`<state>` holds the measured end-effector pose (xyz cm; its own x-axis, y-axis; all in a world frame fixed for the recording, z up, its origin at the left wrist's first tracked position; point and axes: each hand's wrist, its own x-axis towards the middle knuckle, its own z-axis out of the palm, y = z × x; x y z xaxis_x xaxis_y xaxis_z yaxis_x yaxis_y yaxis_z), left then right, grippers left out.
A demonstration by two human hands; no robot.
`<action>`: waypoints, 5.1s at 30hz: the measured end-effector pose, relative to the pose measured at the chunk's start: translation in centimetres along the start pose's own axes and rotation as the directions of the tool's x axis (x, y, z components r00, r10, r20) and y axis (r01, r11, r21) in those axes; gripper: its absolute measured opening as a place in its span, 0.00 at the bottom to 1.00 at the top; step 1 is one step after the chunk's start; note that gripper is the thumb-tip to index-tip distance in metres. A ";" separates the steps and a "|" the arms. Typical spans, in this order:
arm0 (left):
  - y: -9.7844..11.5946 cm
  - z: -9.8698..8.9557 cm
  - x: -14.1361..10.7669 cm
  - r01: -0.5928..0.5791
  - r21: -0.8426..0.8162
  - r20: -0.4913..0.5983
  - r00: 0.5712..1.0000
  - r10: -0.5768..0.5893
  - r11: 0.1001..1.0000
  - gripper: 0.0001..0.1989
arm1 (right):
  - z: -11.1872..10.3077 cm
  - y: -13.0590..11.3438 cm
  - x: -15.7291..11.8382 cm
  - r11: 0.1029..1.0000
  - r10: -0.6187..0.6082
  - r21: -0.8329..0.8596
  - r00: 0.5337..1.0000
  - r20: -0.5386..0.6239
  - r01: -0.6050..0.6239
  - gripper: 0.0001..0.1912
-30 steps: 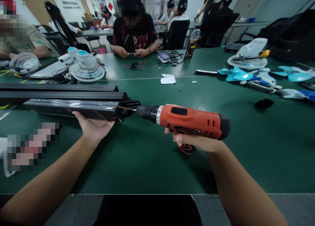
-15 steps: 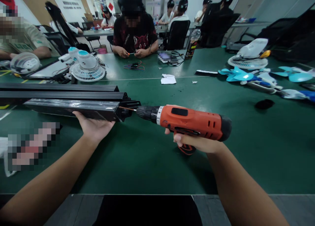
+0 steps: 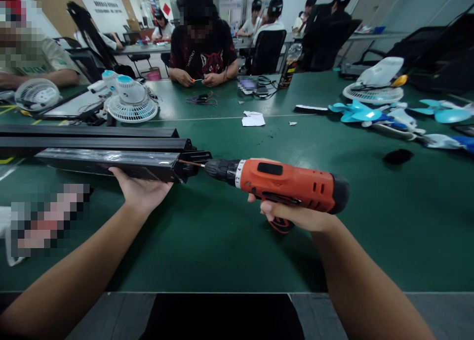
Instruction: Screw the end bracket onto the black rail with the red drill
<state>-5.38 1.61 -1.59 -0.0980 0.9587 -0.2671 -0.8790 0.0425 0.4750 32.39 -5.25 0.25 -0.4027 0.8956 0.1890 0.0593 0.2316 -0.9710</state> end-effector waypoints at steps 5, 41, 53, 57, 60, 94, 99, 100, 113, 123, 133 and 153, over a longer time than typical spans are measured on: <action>0.1 -0.3 0.2 0.012 -0.028 0.023 1.000 -0.011 1.000 0.51 | 0.0 -0.3 0.2 0.999 -0.025 -0.042 0.999 0.036 0.026 0.14; -0.1 0.0 0.0 -0.005 0.014 -0.003 1.000 0.005 1.000 0.52 | -0.4 0.1 0.2 1.000 -0.006 -0.004 0.998 0.068 0.006 0.18; 0.1 -0.3 0.2 0.024 -0.037 0.020 1.000 -0.023 0.999 0.51 | -0.5 0.1 0.2 1.000 -0.007 0.001 0.997 0.074 0.007 0.20; 0.0 0.0 0.0 0.007 0.006 -0.009 1.000 -0.007 1.000 0.52 | -0.4 0.2 0.2 1.000 -0.024 0.003 0.998 0.061 0.024 0.19; 0.0 0.0 0.0 -0.006 0.008 -0.011 1.000 0.006 1.000 0.52 | -0.4 0.2 0.2 0.999 -0.037 -0.002 0.998 0.051 0.037 0.18; 0.1 -0.3 0.2 0.016 -0.021 0.009 1.000 -0.016 1.000 0.53 | -0.5 0.5 0.2 0.997 0.007 0.073 0.996 0.087 -0.013 0.20; 0.0 -0.2 0.2 0.002 -0.005 -0.013 1.000 -0.002 1.000 0.53 | -0.5 0.5 0.3 0.998 0.001 0.068 0.996 0.089 -0.008 0.20; 0.0 -0.2 0.2 0.004 -0.005 -0.015 1.000 -0.004 1.000 0.52 | -0.5 0.5 0.3 0.997 0.003 0.075 0.996 0.090 -0.009 0.20; 0.0 -0.4 0.3 -0.001 -0.005 0.000 1.000 0.001 1.000 0.53 | -0.2 0.2 0.3 0.993 0.002 0.116 0.996 0.090 -0.012 0.19; -0.1 0.1 -0.1 -0.012 0.026 -0.029 1.000 0.013 1.000 0.53 | -0.2 0.0 0.3 0.995 0.013 0.097 0.997 0.081 -0.021 0.19; 0.0 0.0 0.0 -0.012 0.019 -0.017 1.000 0.013 1.000 0.52 | -0.2 -0.2 0.3 0.995 0.015 0.097 0.996 0.087 -0.023 0.19; 0.0 0.1 -0.1 0.001 -0.010 -0.004 1.000 -0.001 1.000 0.50 | -0.2 -0.2 0.4 0.998 0.018 0.061 0.996 0.083 -0.023 0.20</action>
<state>-5.36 1.55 -1.52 -0.0988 0.9575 -0.2708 -0.8838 0.0406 0.4661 32.42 -4.88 0.56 -0.4758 0.8651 0.1588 0.0130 0.1874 -0.9822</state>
